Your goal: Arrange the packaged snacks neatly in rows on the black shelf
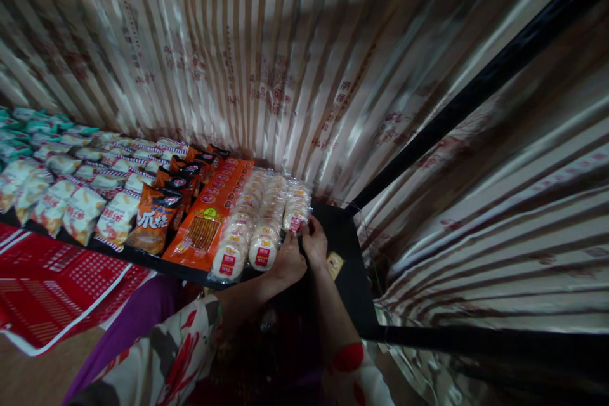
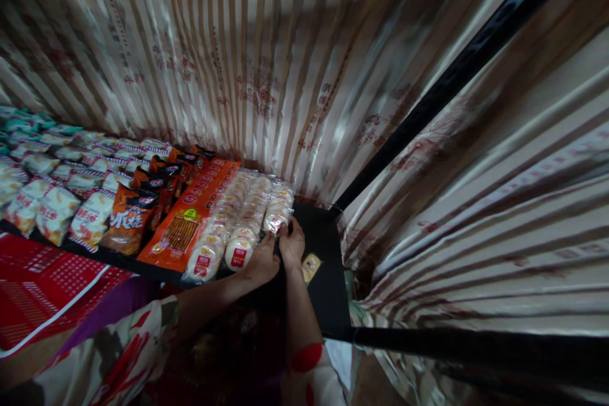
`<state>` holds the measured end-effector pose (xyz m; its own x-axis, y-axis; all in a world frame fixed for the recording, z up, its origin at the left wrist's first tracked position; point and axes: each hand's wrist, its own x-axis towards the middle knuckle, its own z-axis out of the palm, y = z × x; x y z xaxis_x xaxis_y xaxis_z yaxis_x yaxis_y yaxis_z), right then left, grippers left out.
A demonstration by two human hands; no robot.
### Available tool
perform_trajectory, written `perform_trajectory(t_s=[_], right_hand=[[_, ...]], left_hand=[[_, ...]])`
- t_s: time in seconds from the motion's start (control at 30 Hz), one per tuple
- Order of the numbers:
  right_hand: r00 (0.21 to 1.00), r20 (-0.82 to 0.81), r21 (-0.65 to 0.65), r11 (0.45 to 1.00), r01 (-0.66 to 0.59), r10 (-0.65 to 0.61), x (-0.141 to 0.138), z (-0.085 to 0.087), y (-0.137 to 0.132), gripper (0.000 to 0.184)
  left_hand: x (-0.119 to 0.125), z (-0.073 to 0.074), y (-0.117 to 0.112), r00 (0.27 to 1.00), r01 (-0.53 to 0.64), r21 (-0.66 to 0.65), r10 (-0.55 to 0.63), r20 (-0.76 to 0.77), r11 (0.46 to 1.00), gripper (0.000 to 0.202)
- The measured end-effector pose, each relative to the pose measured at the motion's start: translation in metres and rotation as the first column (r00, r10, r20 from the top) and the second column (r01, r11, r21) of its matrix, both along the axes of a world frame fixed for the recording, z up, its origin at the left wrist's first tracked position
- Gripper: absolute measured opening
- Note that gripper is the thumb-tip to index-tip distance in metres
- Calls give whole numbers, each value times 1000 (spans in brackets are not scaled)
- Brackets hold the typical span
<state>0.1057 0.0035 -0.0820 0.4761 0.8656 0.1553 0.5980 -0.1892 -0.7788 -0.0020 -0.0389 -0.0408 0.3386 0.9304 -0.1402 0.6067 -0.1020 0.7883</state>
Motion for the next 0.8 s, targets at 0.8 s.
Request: perform_trajectory(t_s=[0.8], right_hand=[[998, -25, -32, 998, 52, -53, -11, 0, -8, 54]], left_hand=[[-1, -5, -14, 995, -50, -12, 51, 87, 999, 60]])
